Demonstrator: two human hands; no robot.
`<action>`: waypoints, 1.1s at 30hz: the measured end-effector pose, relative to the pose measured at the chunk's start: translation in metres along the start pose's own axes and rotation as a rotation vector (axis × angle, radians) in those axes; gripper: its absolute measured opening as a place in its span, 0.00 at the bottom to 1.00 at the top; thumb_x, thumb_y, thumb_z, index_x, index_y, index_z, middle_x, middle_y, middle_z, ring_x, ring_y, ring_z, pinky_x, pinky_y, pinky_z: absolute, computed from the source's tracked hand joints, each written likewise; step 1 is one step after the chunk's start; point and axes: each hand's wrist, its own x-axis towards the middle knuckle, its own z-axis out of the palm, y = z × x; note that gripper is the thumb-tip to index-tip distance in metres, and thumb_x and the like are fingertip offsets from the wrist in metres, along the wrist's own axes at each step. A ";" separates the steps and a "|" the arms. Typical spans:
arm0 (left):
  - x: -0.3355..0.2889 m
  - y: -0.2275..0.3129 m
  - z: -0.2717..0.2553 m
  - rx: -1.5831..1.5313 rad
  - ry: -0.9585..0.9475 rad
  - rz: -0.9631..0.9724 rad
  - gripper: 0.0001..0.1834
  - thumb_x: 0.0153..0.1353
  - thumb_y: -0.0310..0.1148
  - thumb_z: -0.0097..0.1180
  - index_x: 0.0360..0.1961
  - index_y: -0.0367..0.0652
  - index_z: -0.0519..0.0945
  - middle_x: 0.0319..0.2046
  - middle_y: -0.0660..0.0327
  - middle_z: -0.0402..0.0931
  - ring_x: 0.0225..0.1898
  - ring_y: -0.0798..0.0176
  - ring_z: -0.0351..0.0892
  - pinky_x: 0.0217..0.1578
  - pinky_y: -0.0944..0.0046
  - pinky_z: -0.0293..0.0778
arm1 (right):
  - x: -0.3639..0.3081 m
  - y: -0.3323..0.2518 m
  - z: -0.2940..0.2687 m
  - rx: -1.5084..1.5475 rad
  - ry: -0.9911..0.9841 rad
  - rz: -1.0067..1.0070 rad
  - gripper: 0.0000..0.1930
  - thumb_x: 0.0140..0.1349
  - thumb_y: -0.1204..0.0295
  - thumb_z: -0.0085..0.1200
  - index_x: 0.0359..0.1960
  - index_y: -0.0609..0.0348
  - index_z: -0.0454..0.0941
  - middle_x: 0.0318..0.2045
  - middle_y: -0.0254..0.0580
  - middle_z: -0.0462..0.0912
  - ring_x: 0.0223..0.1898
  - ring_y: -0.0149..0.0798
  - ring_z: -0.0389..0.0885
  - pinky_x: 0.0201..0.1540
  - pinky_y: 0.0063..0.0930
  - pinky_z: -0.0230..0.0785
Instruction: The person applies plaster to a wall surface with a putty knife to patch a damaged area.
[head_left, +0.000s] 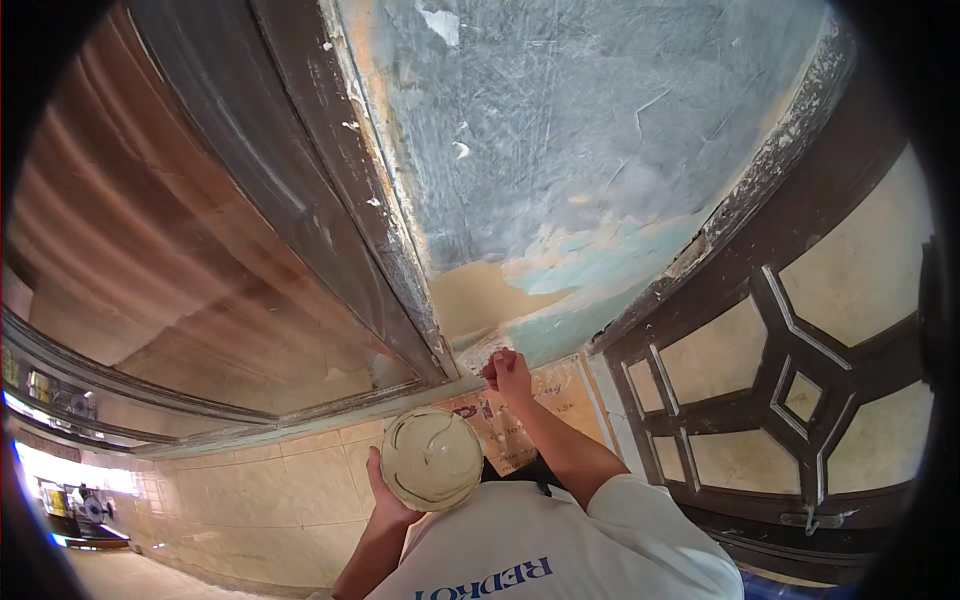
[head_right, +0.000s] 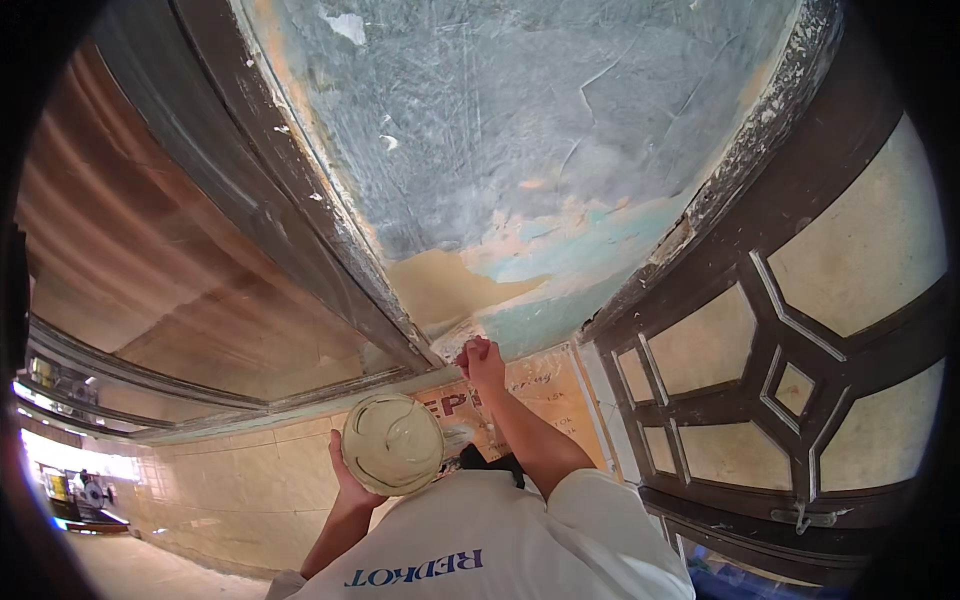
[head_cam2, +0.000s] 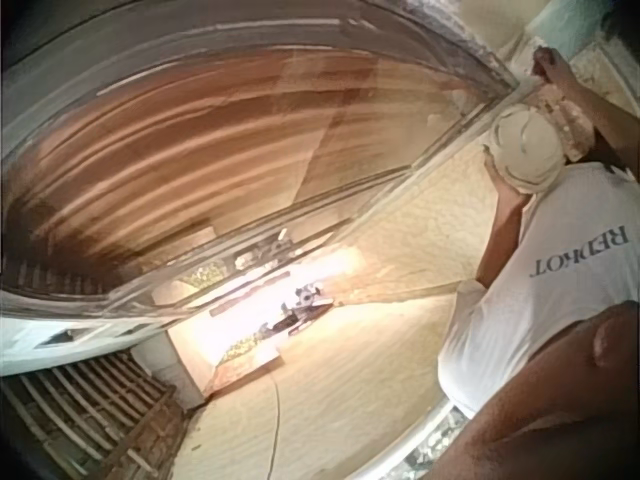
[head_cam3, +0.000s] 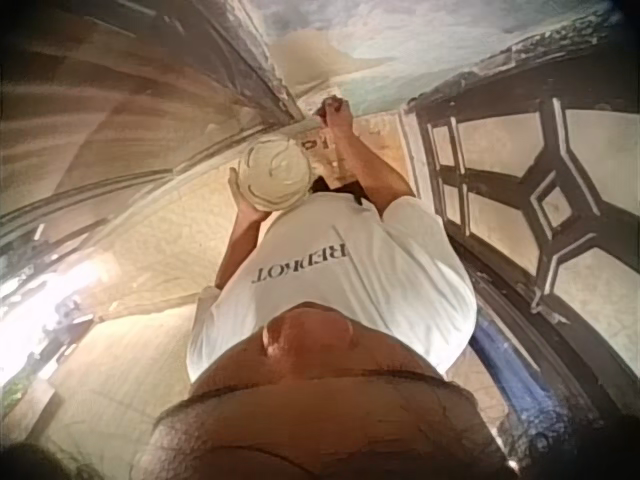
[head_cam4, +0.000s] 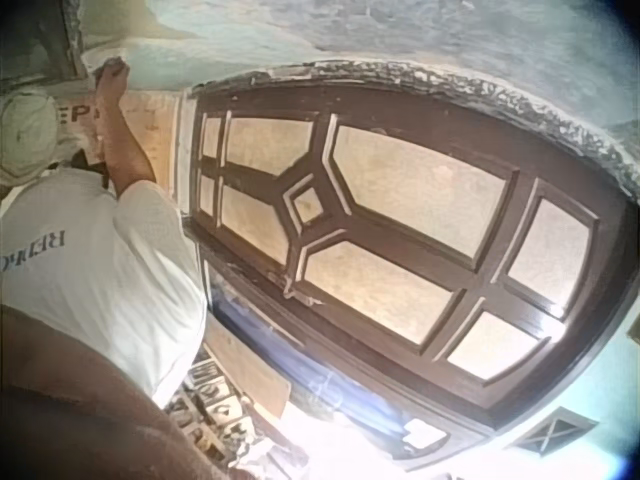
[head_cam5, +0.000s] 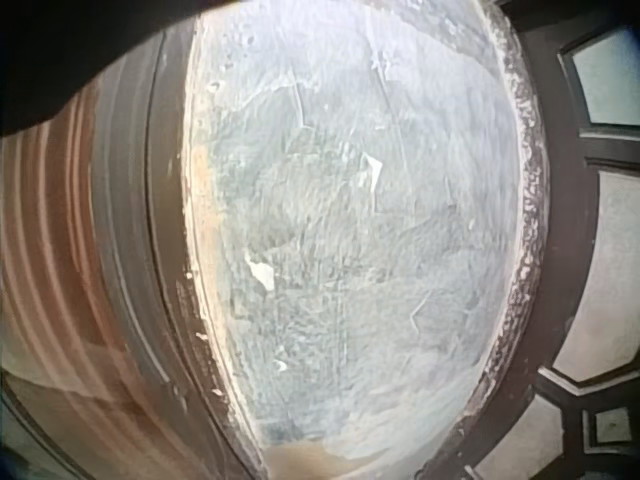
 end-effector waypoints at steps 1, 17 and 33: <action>0.000 0.000 -0.001 -0.001 0.003 0.001 0.50 0.56 0.76 0.35 0.70 0.52 0.58 0.69 0.54 0.55 0.67 0.45 0.57 0.63 0.38 0.59 | -0.007 -0.009 0.006 -0.100 0.046 -0.057 0.13 0.68 0.62 0.53 0.39 0.62 0.71 0.24 0.39 0.79 0.20 0.31 0.79 0.19 0.21 0.67; 0.003 -0.007 0.016 0.066 0.005 0.054 0.49 0.56 0.76 0.34 0.70 0.52 0.59 0.69 0.55 0.55 0.67 0.46 0.57 0.63 0.38 0.58 | -0.011 -0.107 -0.007 -0.410 0.194 -0.457 0.11 0.62 0.68 0.58 0.41 0.59 0.73 0.29 0.46 0.84 0.29 0.38 0.84 0.32 0.31 0.74; 0.005 -0.008 0.013 0.077 -0.021 0.049 0.50 0.55 0.76 0.36 0.70 0.52 0.59 0.69 0.54 0.55 0.67 0.45 0.58 0.63 0.37 0.58 | -0.035 -0.073 -0.028 -0.687 0.089 -0.322 0.18 0.62 0.62 0.61 0.42 0.64 0.71 0.26 0.45 0.82 0.27 0.37 0.82 0.30 0.32 0.73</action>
